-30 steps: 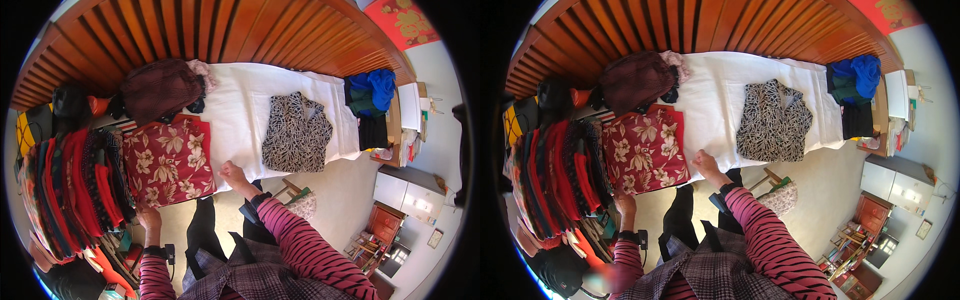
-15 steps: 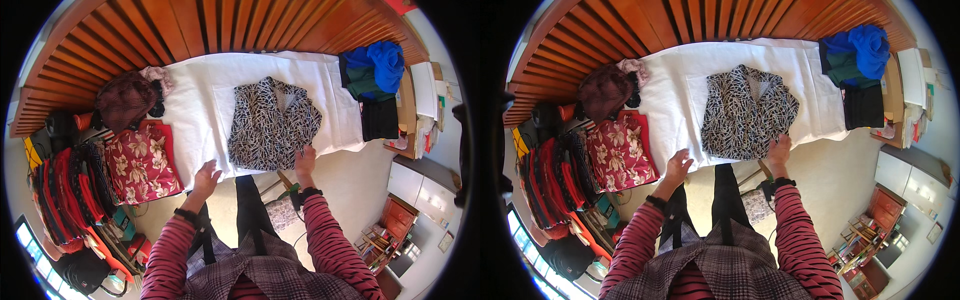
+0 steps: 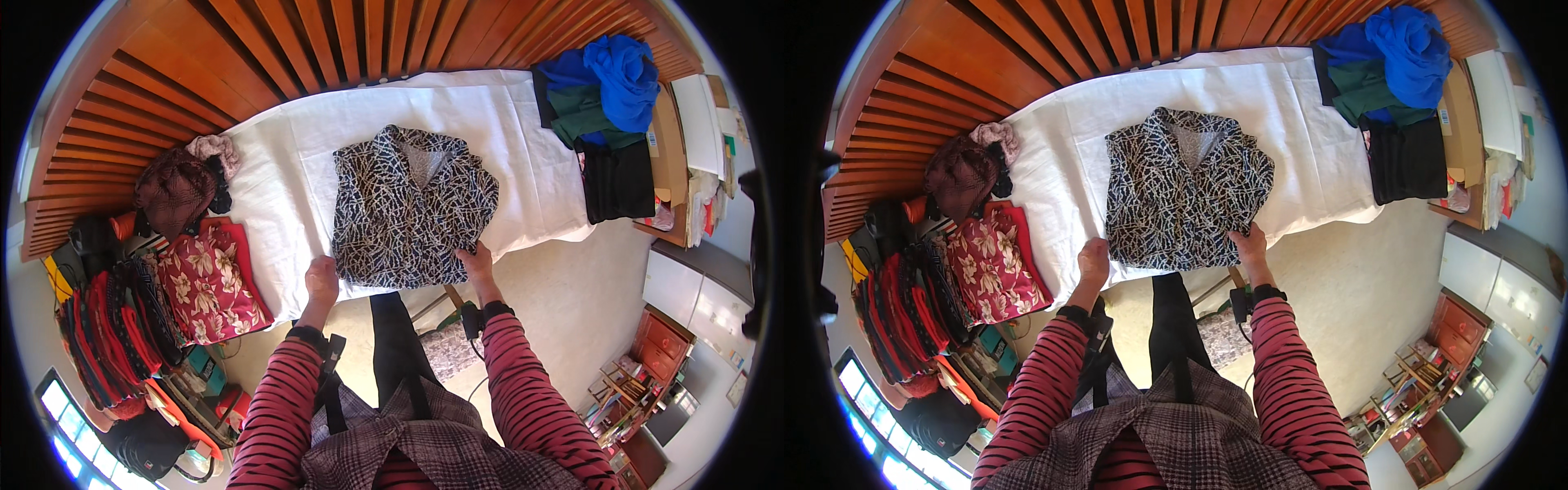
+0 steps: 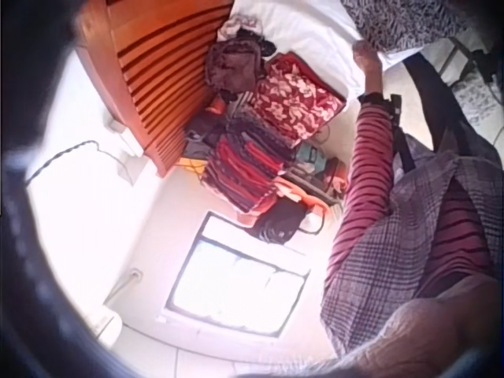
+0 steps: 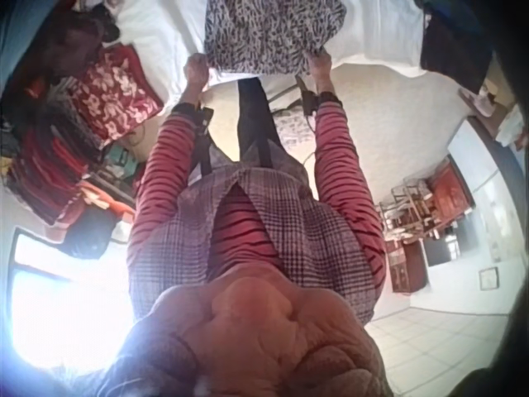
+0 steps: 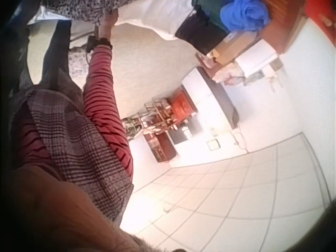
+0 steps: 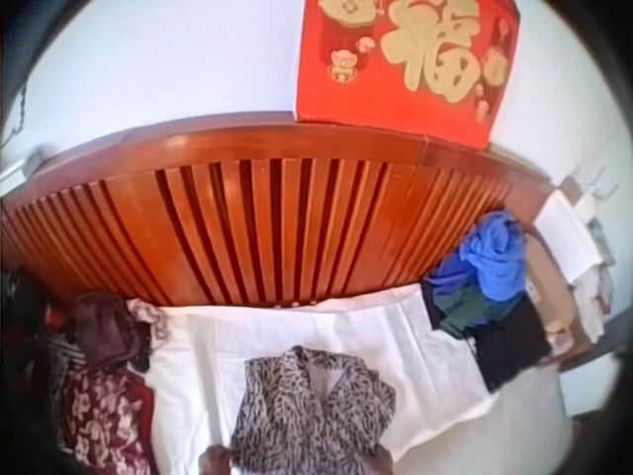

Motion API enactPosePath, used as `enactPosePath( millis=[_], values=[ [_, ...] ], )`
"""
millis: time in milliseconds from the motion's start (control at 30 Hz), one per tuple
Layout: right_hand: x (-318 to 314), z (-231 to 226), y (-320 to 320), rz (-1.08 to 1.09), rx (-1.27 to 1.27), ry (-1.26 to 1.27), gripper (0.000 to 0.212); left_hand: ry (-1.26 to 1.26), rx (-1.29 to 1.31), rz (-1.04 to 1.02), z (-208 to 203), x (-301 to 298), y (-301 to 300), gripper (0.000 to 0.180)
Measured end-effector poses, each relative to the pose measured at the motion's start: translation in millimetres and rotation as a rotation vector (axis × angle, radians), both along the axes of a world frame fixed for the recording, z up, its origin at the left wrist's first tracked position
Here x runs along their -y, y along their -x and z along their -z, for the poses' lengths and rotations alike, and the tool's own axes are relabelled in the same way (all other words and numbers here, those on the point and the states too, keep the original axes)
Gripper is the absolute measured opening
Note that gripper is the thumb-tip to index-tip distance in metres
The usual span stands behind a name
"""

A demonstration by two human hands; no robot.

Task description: The person folds a patterned shirt and places it on a stack of folded clothes. Then, the person unfolds a blue jacket, smooths it out, and begins folding it on the bed.

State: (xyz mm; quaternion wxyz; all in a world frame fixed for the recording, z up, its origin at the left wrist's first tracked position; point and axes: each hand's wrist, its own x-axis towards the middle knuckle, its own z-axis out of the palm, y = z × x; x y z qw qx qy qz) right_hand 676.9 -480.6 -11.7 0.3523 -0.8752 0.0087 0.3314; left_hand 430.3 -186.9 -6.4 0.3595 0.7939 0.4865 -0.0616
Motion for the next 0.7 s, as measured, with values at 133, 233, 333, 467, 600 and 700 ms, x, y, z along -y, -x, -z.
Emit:
enactPosePath(
  millis=[133,233,333,467,600,700],
  values=[
    [-7,-7,-5,0.043,0.231,0.3,0.044,0.03,0.179,-0.071,-20,5,-13,0.03],
    [-20,-10,-27,0.001,0.594,0.158,0.041,-0.076,0.121,0.021,-31,12,-32,0.033],
    [-42,-5,-67,0.032,0.685,0.147,0.033,-0.127,-0.126,0.072,-32,11,-54,0.026],
    [-62,-3,-103,-0.16,0.414,0.406,0.018,-0.2,-0.002,0.192,-20,-3,-60,0.009],
    [-52,-3,-117,0.062,0.025,-0.369,0.011,-0.043,0.31,-0.035,1,-8,-33,0.005],
    [-28,6,-119,0.512,-0.4,-0.803,0.015,0.125,0.255,-0.202,21,-7,-22,0.01]
  ],
)
